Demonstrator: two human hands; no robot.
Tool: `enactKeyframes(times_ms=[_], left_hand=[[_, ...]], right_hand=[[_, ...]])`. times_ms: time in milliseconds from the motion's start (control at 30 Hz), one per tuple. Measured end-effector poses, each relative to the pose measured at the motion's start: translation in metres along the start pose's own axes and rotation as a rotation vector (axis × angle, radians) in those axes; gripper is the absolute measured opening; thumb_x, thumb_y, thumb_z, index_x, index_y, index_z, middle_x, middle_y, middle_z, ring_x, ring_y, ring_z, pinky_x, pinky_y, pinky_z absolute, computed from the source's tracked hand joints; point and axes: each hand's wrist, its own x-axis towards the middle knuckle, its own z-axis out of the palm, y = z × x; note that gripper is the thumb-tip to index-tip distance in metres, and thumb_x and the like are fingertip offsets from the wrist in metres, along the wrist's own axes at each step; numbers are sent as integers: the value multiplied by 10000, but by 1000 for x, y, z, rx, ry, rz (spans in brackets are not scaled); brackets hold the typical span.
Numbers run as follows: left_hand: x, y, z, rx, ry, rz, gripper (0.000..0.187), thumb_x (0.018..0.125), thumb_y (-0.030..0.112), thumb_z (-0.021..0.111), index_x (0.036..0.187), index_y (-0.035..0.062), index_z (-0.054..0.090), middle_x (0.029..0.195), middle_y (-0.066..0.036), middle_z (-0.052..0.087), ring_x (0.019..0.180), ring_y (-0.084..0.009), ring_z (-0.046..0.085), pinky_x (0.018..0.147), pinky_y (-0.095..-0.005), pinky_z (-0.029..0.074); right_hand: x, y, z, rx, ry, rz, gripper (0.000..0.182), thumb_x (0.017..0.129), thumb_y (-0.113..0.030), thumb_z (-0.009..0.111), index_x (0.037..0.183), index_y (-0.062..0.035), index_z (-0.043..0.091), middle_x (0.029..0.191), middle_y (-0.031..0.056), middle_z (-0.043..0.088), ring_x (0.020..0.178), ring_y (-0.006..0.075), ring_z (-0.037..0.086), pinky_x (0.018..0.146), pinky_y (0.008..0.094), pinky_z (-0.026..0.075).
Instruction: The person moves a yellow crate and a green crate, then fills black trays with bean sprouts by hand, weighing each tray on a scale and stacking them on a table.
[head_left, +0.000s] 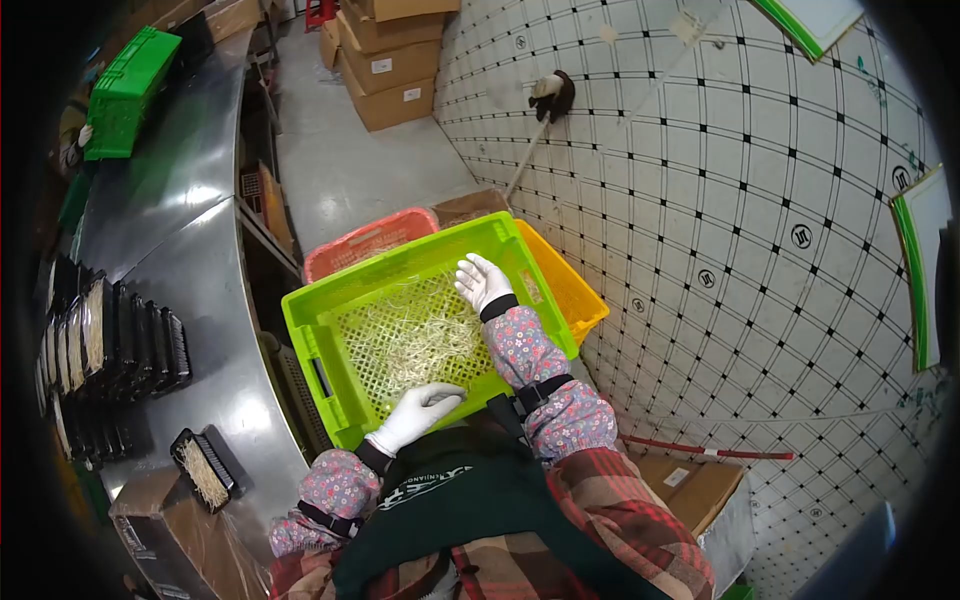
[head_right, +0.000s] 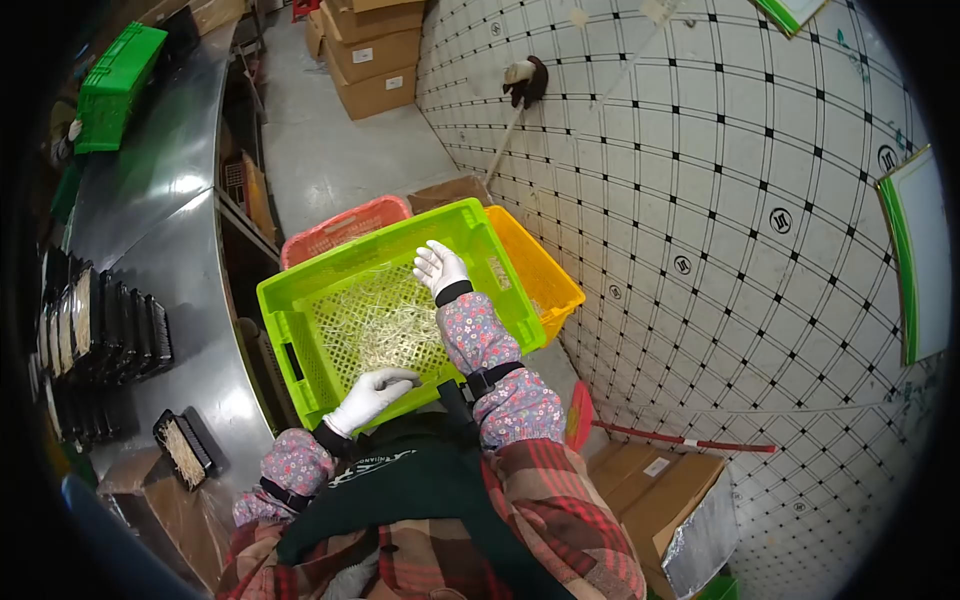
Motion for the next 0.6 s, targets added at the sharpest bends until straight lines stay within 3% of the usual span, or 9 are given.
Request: enactKeyframes(times_ms=[33, 233, 300, 333, 467, 600], left_hand=[[10, 7, 18, -32, -100, -67, 293, 909, 187, 607, 1136, 3, 617, 1048, -81, 658, 977, -147, 602, 896, -268, 457], [87, 18, 150, -125, -264, -152, 329, 914, 242, 606, 1165, 30, 595, 1032, -55, 654, 932, -114, 611, 819, -251, 493], [102, 30, 175, -336, -366, -421, 262, 916, 245, 601, 1088, 48, 617, 985, -42, 658, 894, -100, 610, 761, -248, 501], [109, 27, 188, -405, -319, -487, 164, 918, 201, 591, 1023, 79, 622, 946, -16, 654, 844, -107, 617, 734, -276, 520], [127, 19, 220, -471, -222, -410, 149, 904, 187, 614, 975, 55, 622, 884, -17, 665, 753, -99, 635, 708, -250, 525], [132, 28, 239, -468, -128, -376, 143, 861, 147, 673, 943, 39, 625, 857, -7, 658, 739, -74, 625, 675, -210, 510]], right_hand=[[-3, -14, -15, 19, 12, -19, 256, 921, -250, 518, 1134, -112, 552, 941, 64, 644, 757, 202, 625, 659, 382, 535], [-11, -88, -106, -68, 202, -133, 274, 902, -236, 552, 1142, -104, 547, 891, 59, 643, 721, 192, 618, 622, 375, 520], [-11, -111, -129, 0, 250, -155, 282, 908, -230, 529, 1157, -100, 550, 925, 60, 644, 714, 195, 621, 628, 362, 537], [-10, -121, -142, 21, 244, -172, 289, 910, -224, 521, 1171, -104, 550, 928, 56, 644, 725, 196, 618, 655, 376, 538], [-1, -148, -197, 289, 282, -182, 246, 905, -225, 528, 1124, -125, 579, 981, 37, 633, 810, 194, 608, 734, 394, 531], [0, -152, -216, 316, 281, -138, 229, 911, -226, 519, 1111, -131, 575, 969, 35, 638, 791, 189, 612, 713, 385, 530]])
